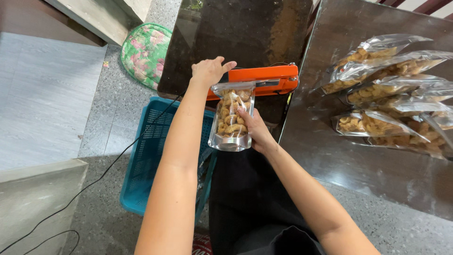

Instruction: The person repeatedly picks up clear plastic bags filled with snacks, places them into an orange handheld heat sealer, and seals the top. Sealed bags are then placed into a blue basket. The process is repeated for multiple bags.

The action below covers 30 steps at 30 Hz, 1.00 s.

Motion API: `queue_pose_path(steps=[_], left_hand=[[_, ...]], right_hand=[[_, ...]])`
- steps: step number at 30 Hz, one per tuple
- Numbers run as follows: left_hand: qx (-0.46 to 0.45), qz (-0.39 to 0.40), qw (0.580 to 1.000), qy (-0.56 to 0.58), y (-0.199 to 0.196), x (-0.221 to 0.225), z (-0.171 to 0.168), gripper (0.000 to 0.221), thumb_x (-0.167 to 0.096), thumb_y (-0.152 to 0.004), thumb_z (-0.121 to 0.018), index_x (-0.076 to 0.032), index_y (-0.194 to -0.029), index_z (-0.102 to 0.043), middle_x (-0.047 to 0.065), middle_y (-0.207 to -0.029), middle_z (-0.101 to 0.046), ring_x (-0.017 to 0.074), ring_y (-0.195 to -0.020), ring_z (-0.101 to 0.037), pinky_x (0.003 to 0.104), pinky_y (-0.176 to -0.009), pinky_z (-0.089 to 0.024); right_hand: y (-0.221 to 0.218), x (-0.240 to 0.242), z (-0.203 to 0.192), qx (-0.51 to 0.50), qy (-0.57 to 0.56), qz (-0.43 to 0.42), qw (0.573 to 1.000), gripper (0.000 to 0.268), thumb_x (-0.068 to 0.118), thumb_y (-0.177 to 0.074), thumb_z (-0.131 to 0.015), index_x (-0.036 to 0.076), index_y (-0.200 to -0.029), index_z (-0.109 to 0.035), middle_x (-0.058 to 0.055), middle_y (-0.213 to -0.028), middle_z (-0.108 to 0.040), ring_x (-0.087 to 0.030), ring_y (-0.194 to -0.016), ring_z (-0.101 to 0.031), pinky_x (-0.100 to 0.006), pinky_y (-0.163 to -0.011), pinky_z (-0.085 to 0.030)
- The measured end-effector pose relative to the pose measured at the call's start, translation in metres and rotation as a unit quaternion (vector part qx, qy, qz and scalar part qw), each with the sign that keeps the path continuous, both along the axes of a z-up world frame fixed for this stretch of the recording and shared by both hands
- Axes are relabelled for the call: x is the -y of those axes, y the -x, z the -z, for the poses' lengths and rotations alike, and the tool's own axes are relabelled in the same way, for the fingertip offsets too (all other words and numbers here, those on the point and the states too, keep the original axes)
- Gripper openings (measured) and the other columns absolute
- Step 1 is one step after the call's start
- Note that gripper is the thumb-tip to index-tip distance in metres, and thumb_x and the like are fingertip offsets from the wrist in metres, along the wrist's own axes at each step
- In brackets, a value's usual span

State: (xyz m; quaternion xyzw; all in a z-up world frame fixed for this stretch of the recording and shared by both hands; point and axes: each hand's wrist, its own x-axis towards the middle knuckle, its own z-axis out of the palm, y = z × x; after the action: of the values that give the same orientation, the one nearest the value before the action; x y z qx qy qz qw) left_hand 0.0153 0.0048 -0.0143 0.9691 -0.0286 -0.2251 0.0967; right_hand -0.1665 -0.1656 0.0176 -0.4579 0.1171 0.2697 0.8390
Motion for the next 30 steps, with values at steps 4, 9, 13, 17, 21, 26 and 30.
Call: queue_pose_path(steps=[4,9,13,17,21,26,30], left_hand=[[0.108,0.042,0.993,0.011,0.005,0.001,-0.022,0.078,-0.077,-0.095,-0.039,-0.016,-0.139,-0.057,0.013,-0.115,-0.073,0.0338,-0.113,-0.066,0.058,-0.097,-0.044],[0.265,0.140,0.946,0.122,0.037,-0.019,-0.052,0.059,-0.055,-0.099,-0.060,-0.012,-0.139,-0.059,0.014,-0.123,-0.070,0.0355,-0.119,-0.061,0.053,-0.102,-0.043],[0.367,0.184,0.903,0.124,0.081,-0.031,-0.071,0.050,-0.040,-0.096,-0.069,-0.011,-0.136,-0.060,0.012,-0.128,-0.067,0.0323,-0.122,-0.059,0.049,-0.104,-0.048],[0.279,0.181,0.929,0.165,0.143,-0.035,-0.073,0.054,-0.046,-0.095,-0.070,-0.001,-0.123,-0.061,0.020,-0.111,-0.062,0.0362,-0.106,-0.061,0.047,-0.088,-0.055],[0.284,0.144,0.928,0.192,0.175,-0.050,-0.059,0.033,-0.037,-0.104,-0.063,-0.004,-0.106,-0.063,0.014,-0.101,-0.067,0.0314,-0.095,-0.069,0.040,-0.077,-0.059],[0.161,0.019,0.936,0.312,0.179,-0.078,-0.044,0.047,-0.047,-0.108,-0.059,-0.002,-0.095,-0.065,0.016,-0.078,-0.069,0.0326,-0.078,-0.071,0.042,-0.067,-0.056],[0.073,-0.100,0.920,0.371,0.174,-0.092,-0.055,0.059,-0.056,-0.106,-0.049,-0.005,-0.088,-0.071,0.013,-0.073,-0.072,0.0267,-0.073,-0.074,0.041,-0.068,-0.057]], right_hand=[[0.013,0.010,-0.003,-0.043,0.019,-0.009,0.999,0.050,0.033,-0.103,-0.053,0.001,-0.139,-0.040,-0.015,-0.122,-0.065,-0.020,-0.104,-0.071,-0.037,-0.086,-0.064],[0.041,0.021,-0.015,-0.045,0.021,-0.045,0.998,0.056,0.034,-0.101,-0.057,0.004,-0.144,-0.037,-0.013,-0.126,-0.064,-0.019,-0.106,-0.069,-0.037,-0.086,-0.062],[0.060,0.029,-0.028,-0.033,0.044,-0.076,0.996,0.061,0.034,-0.098,-0.060,0.008,-0.148,-0.038,-0.014,-0.130,-0.064,-0.020,-0.107,-0.070,-0.037,-0.086,-0.062],[0.071,0.030,-0.040,-0.018,0.053,-0.104,0.993,0.063,0.033,-0.098,-0.062,0.005,-0.149,-0.038,-0.016,-0.130,-0.064,-0.021,-0.108,-0.069,-0.038,-0.087,-0.062],[0.080,0.030,-0.047,-0.005,0.083,-0.166,0.983,0.067,0.034,-0.095,-0.062,0.007,-0.151,-0.036,-0.015,-0.131,-0.064,-0.021,-0.113,-0.069,-0.037,-0.090,-0.061],[0.080,0.036,-0.048,-0.002,0.092,-0.205,0.974,0.075,0.036,-0.092,-0.067,0.005,-0.152,-0.034,-0.017,-0.134,-0.063,-0.023,-0.118,-0.066,-0.038,-0.094,-0.059],[0.077,0.035,-0.045,-0.006,0.097,-0.217,0.971,0.081,0.039,-0.091,-0.068,0.003,-0.154,-0.033,-0.019,-0.137,-0.062,-0.024,-0.119,-0.066,-0.038,-0.094,-0.058]])
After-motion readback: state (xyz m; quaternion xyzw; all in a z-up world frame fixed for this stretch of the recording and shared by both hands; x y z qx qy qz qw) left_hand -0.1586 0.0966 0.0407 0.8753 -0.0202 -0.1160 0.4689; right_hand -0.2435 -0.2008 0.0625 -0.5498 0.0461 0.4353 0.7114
